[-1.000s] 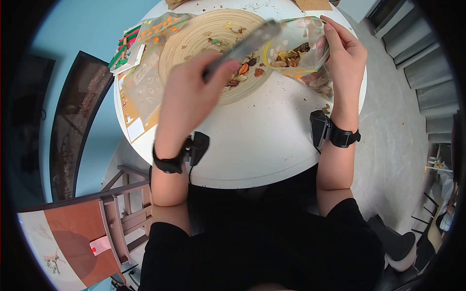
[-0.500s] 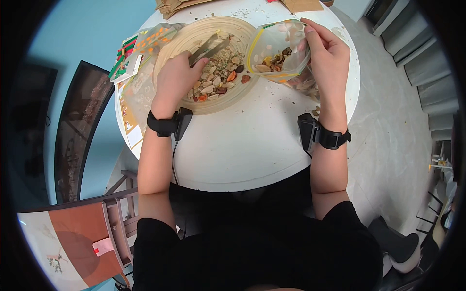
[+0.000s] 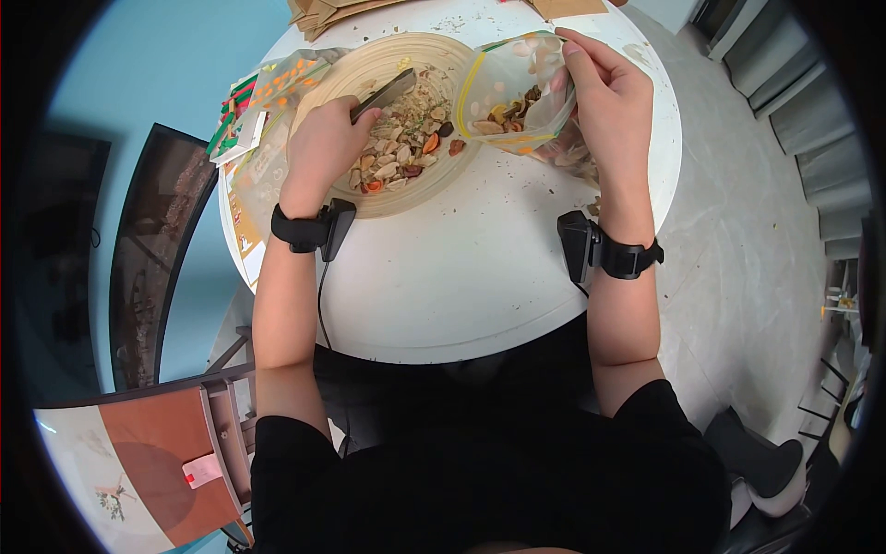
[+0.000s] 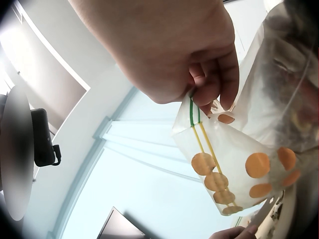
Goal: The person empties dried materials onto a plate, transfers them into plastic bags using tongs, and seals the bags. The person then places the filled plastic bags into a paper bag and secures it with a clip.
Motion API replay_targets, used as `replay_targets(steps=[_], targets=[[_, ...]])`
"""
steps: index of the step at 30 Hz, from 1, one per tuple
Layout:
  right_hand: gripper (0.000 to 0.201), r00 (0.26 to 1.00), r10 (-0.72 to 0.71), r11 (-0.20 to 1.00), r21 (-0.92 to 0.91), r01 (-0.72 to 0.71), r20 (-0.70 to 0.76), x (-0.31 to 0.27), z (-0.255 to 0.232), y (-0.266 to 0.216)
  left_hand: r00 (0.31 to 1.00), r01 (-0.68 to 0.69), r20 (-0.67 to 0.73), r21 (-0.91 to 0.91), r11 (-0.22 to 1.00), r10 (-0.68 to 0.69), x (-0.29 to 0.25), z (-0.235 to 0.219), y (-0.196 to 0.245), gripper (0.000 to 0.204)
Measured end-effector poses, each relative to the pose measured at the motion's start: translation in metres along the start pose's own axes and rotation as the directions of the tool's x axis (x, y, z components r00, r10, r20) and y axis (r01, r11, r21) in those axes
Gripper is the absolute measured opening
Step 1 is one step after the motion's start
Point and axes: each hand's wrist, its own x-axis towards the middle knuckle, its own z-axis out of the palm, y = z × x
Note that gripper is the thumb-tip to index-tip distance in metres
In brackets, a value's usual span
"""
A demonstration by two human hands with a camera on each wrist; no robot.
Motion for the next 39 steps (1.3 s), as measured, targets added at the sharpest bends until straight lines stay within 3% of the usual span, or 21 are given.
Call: replay_targets(steps=[8, 11, 14, 17, 23, 26, 29, 30, 33, 36, 39], targets=[[0.026, 1.000, -0.010, 1.000, 0.014, 0.010, -0.007, 0.001, 0.000, 0.002, 0.998, 0.070, 0.013, -0.172, 0.983, -0.069, -0.021, -0.023, -0.003, 0.044], [0.026, 1.000, 0.005, 1.000, 0.017, -0.005, 0.000, 0.000, 0.000, 0.001, 0.994, 0.102, -0.019, -0.157, 0.982, -0.106, -0.026, -0.029, 0.002, 0.045], [0.026, 1.000, 0.013, 0.999, 0.037, -0.013, 0.007, 0.001, -0.001, 0.003, 0.994, 0.053, -0.089, -0.046, 0.998, -0.057, -0.028, -0.017, -0.002, 0.044], [0.026, 1.000, -0.005, 1.000, 0.014, 0.005, -0.010, 0.000, 0.001, 0.001, 0.994, 0.089, 0.065, 0.002, 0.996, -0.089, -0.025, -0.012, -0.004, 0.043], [0.026, 1.000, 0.020, 0.999, 0.035, -0.020, 0.002, 0.001, -0.001, 0.003, 0.998, 0.057, 0.017, 0.003, 0.998, -0.057, -0.028, -0.016, -0.005, 0.042], [0.026, 1.000, 0.016, 0.999, 0.038, -0.017, 0.006, 0.001, 0.000, 0.004, 0.998, 0.013, -0.055, -0.082, 0.997, -0.018, -0.032, -0.018, -0.011, 0.042], [0.026, 1.000, -0.011, 1.000, 0.017, 0.011, 0.007, 0.002, -0.001, 0.005, 0.996, 0.024, -0.083, -0.214, 0.977, -0.042, -0.050, -0.051, 0.006, 0.040], [0.026, 1.000, -0.015, 1.000, 0.008, 0.015, 0.003, 0.001, -0.001, 0.005, 0.997, -0.011, -0.074, -0.398, 0.917, -0.021, -0.057, -0.059, 0.007, 0.038], [0.026, 1.000, -0.019, 1.000, 0.004, 0.019, 0.005, 0.001, 0.001, 0.005, 0.987, -0.143, -0.139, -0.508, 0.849, 0.083, -0.076, -0.075, 0.032, 0.038], [0.026, 1.000, -0.009, 1.000, 0.020, 0.009, 0.015, 0.002, 0.001, 0.008, 0.987, -0.151, -0.011, -0.404, 0.902, 0.160, -0.084, -0.073, 0.060, 0.041], [0.025, 1.000, -0.016, 1.000, 0.006, 0.016, -0.003, 0.002, -0.001, 0.004, 0.999, -0.035, 0.000, -0.422, 0.906, 0.038, -0.089, -0.067, 0.051, 0.043]])
